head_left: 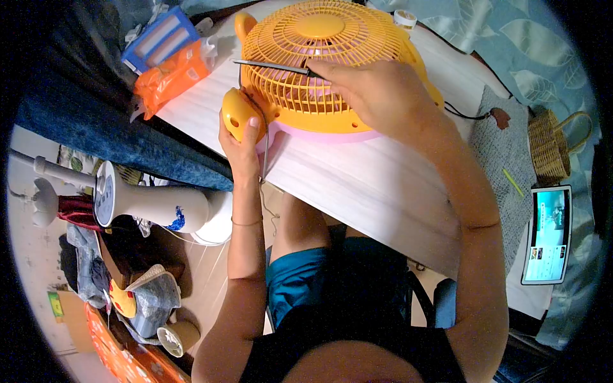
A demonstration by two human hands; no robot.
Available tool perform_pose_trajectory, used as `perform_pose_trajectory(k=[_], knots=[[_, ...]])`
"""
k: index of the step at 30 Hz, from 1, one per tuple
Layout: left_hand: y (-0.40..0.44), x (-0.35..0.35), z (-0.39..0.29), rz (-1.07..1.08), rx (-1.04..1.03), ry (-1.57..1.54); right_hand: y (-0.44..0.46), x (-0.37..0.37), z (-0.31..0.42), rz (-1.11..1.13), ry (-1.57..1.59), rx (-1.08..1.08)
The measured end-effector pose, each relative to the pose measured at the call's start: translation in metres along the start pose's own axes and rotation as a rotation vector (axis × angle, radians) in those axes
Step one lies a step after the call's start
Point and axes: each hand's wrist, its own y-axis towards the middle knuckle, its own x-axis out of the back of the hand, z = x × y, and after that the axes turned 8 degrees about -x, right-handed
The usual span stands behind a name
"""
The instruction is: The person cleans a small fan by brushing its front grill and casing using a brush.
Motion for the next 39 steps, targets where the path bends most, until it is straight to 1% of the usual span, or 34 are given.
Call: perform_pose_trajectory(k=[4,7,10,11,13,16,17,19,22,25,28,31,34,37,39], knots=[[0.001,-0.001,0.0,0.013,-0.018,-0.017,-0.003,-0.001,0.006,0.047,-0.077,0.034],[0.0,0.0,-0.001,0.023,-0.018,-0.018,-0.001,-0.008,0.003,-0.106,0.025,0.098],[0.0,-0.003,-0.002,0.005,-0.005,-0.059,-0.001,0.002,0.009,0.057,-0.105,-0.019],[0.0,-0.004,-0.002,-0.004,0.001,-0.08,-0.004,0.001,0.011,0.09,-0.118,0.013],[0.0,0.002,0.002,0.009,0.003,-0.015,-0.01,-0.002,0.013,0.156,-0.143,0.078],[0.0,0.001,0.002,-0.002,-0.023,0.01,-0.008,-0.007,0.01,0.062,-0.13,0.058],[0.0,0.0,0.002,-0.012,-0.037,0.006,-0.008,-0.005,0.011,0.101,-0.144,0.036],[0.0,0.003,0.002,-0.005,-0.001,0.021,-0.008,-0.001,0.014,0.181,-0.17,-0.007],[-0.001,0.003,-0.001,0.0,0.019,0.024,-0.011,-0.014,0.007,0.077,-0.161,0.127],[0.0,0.001,-0.001,-0.001,0.007,0.005,-0.006,0.002,0.011,-0.012,-0.173,0.041],[0.0,0.001,0.002,-0.018,0.0,-0.006,-0.01,0.002,0.009,0.084,-0.079,0.003],[0.0,-0.001,0.001,-0.03,-0.015,-0.014,-0.01,0.003,0.011,0.072,-0.116,0.125],[0.0,-0.002,-0.003,-0.025,-0.02,0.019,-0.009,0.007,0.016,0.192,-0.146,0.021],[0.001,0.002,0.001,-0.017,-0.011,0.034,-0.01,0.005,0.015,0.249,-0.156,0.019],[0.001,0.004,0.001,-0.007,0.003,0.029,-0.015,0.0,0.015,0.24,-0.192,0.065]])
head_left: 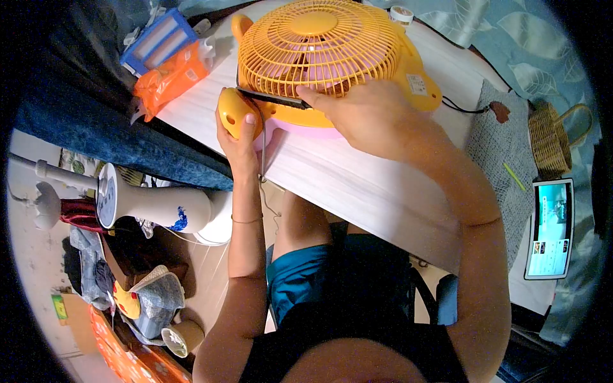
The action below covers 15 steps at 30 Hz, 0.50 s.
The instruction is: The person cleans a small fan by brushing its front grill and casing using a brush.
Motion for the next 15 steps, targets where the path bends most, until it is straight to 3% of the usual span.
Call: perform_pose_trajectory(k=[4,7,10,13,15], knots=[[0.0,-0.003,-0.002,-0.006,-0.002,-0.023,0.006,0.009,0.001,-0.032,-0.01,-0.074],[0.0,-0.003,-0.002,-0.006,-0.006,-0.01,0.003,0.002,-0.004,0.03,-0.022,0.006],[-0.001,-0.002,-0.003,0.004,0.0,0.004,0.002,-0.009,-0.001,-0.092,-0.077,0.08],[-0.001,-0.003,-0.003,0.002,-0.003,0.006,0.005,0.004,-0.003,-0.12,0.045,-0.038],[0.0,-0.003,-0.002,0.002,-0.014,0.003,0.002,-0.005,-0.001,-0.096,0.01,0.022]])
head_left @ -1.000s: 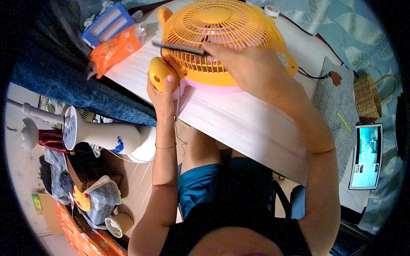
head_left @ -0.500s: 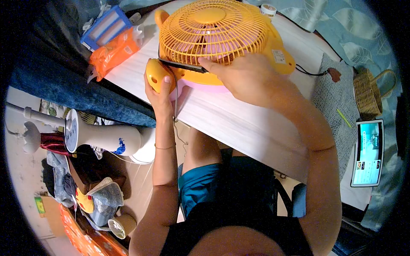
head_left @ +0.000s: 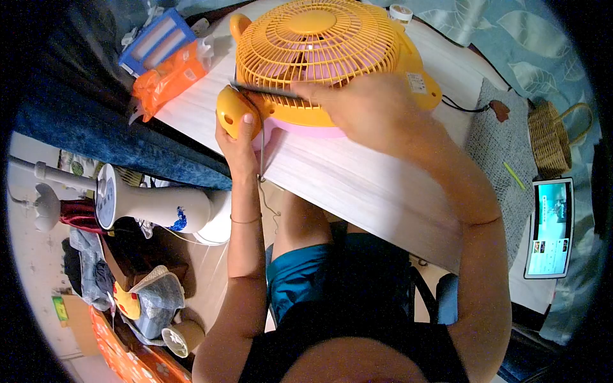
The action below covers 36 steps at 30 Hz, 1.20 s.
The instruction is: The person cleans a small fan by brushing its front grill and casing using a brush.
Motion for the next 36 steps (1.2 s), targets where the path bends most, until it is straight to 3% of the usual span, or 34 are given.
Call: perform_pose_trajectory(k=[7,10,16,22,25,28,34,36], knots=[[-0.001,-0.004,-0.006,-0.014,-0.005,-0.001,0.004,0.011,-0.003,-0.016,0.026,-0.076],[-0.001,-0.005,-0.006,-0.012,-0.005,-0.017,0.0,-0.004,-0.002,-0.08,-0.011,0.065],[0.0,-0.005,-0.006,-0.013,-0.013,0.008,0.005,0.016,0.001,0.003,-0.009,-0.143],[-0.001,-0.002,-0.004,-0.01,-0.004,0.031,-0.002,-0.003,-0.003,-0.086,-0.023,0.079],[0.0,-0.005,-0.007,-0.015,-0.015,0.01,0.004,0.005,0.001,-0.147,0.031,-0.036],[-0.001,-0.004,-0.006,-0.021,0.002,0.004,0.004,0.011,0.002,-0.067,-0.012,-0.083],[-0.002,-0.002,-0.003,-0.031,0.018,0.005,-0.002,0.002,0.001,-0.045,-0.029,0.043],[-0.002,-0.002,-0.004,-0.027,0.019,0.002,0.002,0.008,0.005,-0.068,0.014,-0.04]])
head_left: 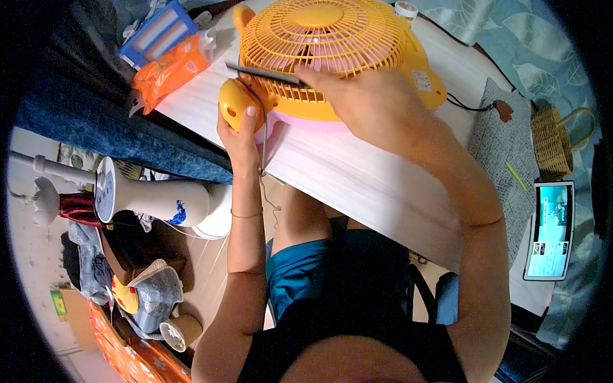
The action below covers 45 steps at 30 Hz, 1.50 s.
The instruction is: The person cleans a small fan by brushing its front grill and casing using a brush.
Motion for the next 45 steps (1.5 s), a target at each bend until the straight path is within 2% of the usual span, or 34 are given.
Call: perform_pose_trajectory(k=[4,7,10,13,16,19,25,28,34,37,40,45], knots=[[0.001,0.001,0.0,0.016,-0.007,0.023,-0.001,-0.006,-0.005,0.005,0.01,-0.02],[0.002,0.0,0.0,0.017,0.0,0.027,-0.005,-0.007,0.0,0.11,-0.083,0.073],[0.001,0.003,0.003,0.024,-0.004,0.024,-0.001,-0.013,-0.006,-0.087,-0.019,0.016],[0.001,0.005,0.006,0.025,-0.004,0.025,-0.001,-0.018,-0.01,-0.085,-0.014,0.034],[0.002,0.004,0.006,0.018,-0.007,0.027,-0.006,-0.01,0.007,0.145,-0.178,0.024],[0.002,0.002,0.003,0.014,-0.018,0.033,0.0,-0.01,0.001,-0.007,-0.056,-0.012],[0.002,0.003,0.002,0.023,0.0,0.041,-0.007,-0.01,0.014,0.182,-0.13,-0.012],[0.001,0.001,0.0,0.005,0.001,0.035,-0.003,-0.015,0.002,-0.031,0.055,0.008],[0.002,0.001,0.003,0.003,-0.013,0.035,-0.007,-0.008,0.015,0.199,-0.016,-0.022],[0.001,0.0,0.0,0.0,-0.017,0.042,-0.005,-0.009,0.01,0.133,0.038,-0.043],[0.001,0.002,0.001,-0.006,-0.006,0.074,-0.006,-0.004,0.015,0.263,0.009,-0.065],[0.002,0.006,0.007,-0.009,-0.042,0.129,-0.006,-0.007,0.019,0.286,0.004,-0.095]])
